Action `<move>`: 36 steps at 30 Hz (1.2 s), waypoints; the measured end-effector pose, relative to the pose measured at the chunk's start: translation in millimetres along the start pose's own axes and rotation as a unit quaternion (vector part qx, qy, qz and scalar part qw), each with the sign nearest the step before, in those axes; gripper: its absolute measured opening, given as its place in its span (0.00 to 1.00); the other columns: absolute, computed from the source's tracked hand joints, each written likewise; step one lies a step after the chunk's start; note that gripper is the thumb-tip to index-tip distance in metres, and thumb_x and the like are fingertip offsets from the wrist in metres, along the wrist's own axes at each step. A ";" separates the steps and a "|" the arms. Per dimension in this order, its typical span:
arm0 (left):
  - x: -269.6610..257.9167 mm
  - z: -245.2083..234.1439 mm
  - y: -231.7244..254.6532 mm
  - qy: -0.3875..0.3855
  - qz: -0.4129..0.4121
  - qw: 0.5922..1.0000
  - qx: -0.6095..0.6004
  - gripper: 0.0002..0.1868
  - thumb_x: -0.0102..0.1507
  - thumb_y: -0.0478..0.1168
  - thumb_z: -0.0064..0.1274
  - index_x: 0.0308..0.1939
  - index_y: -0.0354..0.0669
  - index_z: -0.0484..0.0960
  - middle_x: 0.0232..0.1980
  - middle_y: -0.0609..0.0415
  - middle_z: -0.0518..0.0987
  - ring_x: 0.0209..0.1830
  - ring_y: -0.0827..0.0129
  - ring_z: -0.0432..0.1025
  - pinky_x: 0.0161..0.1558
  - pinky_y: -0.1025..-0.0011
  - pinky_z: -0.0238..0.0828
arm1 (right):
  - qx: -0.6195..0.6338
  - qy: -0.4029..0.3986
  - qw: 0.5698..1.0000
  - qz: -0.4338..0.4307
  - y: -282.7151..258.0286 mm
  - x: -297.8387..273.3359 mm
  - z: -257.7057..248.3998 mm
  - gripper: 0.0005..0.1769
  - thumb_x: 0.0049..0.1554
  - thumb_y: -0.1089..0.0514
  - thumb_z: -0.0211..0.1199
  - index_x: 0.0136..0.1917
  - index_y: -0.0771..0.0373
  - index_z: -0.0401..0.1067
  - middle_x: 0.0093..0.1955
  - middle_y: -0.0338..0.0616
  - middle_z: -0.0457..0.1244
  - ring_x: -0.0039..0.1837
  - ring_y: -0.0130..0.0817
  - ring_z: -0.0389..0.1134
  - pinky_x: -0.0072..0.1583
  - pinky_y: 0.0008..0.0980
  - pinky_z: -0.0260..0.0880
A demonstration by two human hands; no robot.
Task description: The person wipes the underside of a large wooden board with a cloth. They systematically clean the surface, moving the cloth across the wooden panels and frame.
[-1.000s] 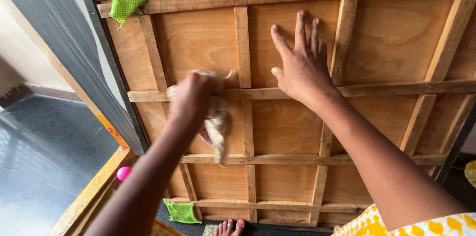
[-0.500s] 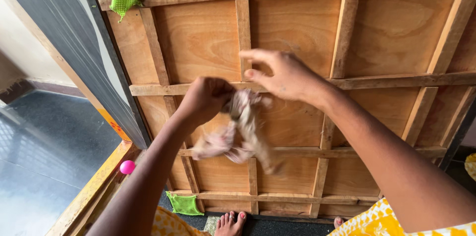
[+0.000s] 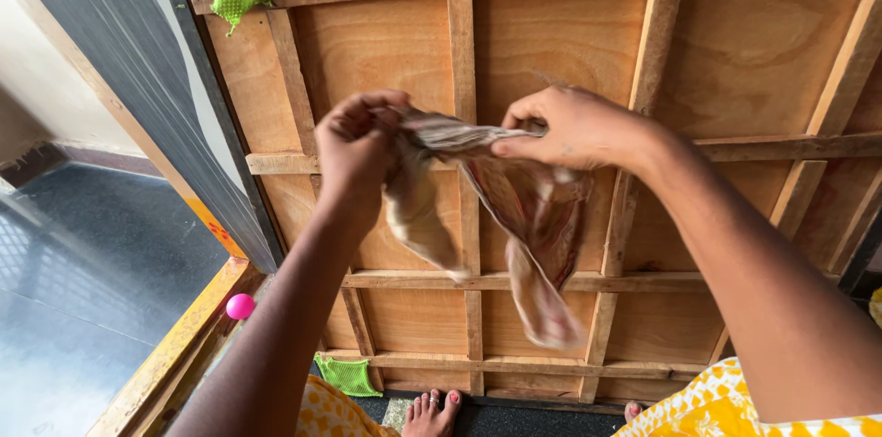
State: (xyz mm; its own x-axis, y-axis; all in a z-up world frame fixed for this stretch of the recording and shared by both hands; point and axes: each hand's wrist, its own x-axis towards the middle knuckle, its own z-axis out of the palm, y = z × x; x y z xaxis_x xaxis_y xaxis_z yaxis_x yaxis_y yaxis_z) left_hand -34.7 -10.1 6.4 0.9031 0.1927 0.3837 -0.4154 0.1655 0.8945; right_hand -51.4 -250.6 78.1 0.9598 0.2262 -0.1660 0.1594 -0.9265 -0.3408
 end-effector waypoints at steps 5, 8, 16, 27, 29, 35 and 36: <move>19.6 -33.8 -3.8 0.076 0.054 0.990 -0.104 0.10 0.65 0.22 0.49 0.43 0.37 0.83 0.43 0.49 0.84 0.39 0.72 0.78 0.41 0.76 0.79 | 0.054 0.017 0.991 -0.124 25.2 3.5 -9.4 0.15 0.58 0.46 0.61 0.45 0.57 0.82 0.41 0.38 0.70 0.45 0.31 0.63 0.50 0.40 0.65; 18.0 -32.9 -10.4 0.151 0.033 0.988 0.001 0.12 0.63 0.22 0.50 0.44 0.38 0.83 0.44 0.50 0.84 0.41 0.72 0.77 0.43 0.77 0.76 | 0.390 0.051 0.889 -0.236 41.7 10.5 -15.6 0.13 0.63 0.50 0.60 0.53 0.59 0.77 0.55 0.36 0.73 0.63 0.26 0.66 0.60 0.35 0.55; -6.6 16.9 -24.4 0.079 0.123 0.883 0.446 0.21 0.60 0.28 0.56 0.58 0.42 0.78 0.62 0.53 0.76 0.68 0.61 0.63 0.71 0.60 0.58 | 0.317 0.618 0.661 -0.284 63.4 83.6 28.5 0.20 0.72 0.64 0.50 0.73 0.71 0.52 0.72 0.62 0.52 0.68 0.39 0.58 0.66 0.40 0.69; -20.4 77.3 -44.9 0.030 0.184 0.827 0.530 0.43 0.57 0.32 0.58 0.74 0.37 0.56 0.77 0.35 0.49 0.76 0.42 0.47 0.73 0.49 0.46 | -0.169 0.497 0.823 -0.215 65.2 97.5 44.9 0.27 0.66 0.58 0.51 0.78 0.50 0.62 0.88 0.44 0.42 0.88 0.38 0.32 0.82 0.58 0.22; -22.9 81.0 -41.2 0.027 0.208 0.828 0.520 0.45 0.55 0.33 0.60 0.73 0.36 0.55 0.75 0.37 0.51 0.75 0.42 0.48 0.73 0.48 0.47 | -0.252 0.596 0.747 -0.151 83.3 93.1 36.1 0.26 0.70 0.55 0.53 0.80 0.47 0.63 0.88 0.37 0.43 0.90 0.35 0.28 0.83 0.54 0.19; -27.9 76.2 -38.8 -0.007 0.168 0.849 0.501 0.46 0.55 0.34 0.63 0.73 0.39 0.54 0.66 0.40 0.61 0.66 0.47 0.59 0.60 0.52 0.60 | -0.022 0.631 0.756 -0.175 41.2 113.0 73.7 0.25 0.68 0.52 0.56 0.76 0.58 0.63 0.86 0.56 0.40 0.87 0.44 0.26 0.82 0.58 0.20; -27.7 73.8 -39.3 -0.018 0.158 0.853 0.497 0.45 0.56 0.34 0.62 0.73 0.40 0.54 0.64 0.41 0.63 0.64 0.48 0.61 0.58 0.52 0.62 | 0.021 0.633 0.745 -0.210 33.7 114.2 77.6 0.28 0.68 0.51 0.58 0.77 0.60 0.61 0.85 0.61 0.38 0.86 0.46 0.25 0.82 0.58 0.21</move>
State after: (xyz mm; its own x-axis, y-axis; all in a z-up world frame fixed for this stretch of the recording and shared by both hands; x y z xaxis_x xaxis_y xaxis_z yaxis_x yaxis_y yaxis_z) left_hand -35.4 -93.4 -22.5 0.7729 0.0438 0.6330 -0.3577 -0.7940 0.4916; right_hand 45.7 -232.7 -24.2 0.2800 0.0038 0.9600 0.5244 -0.8382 -0.1497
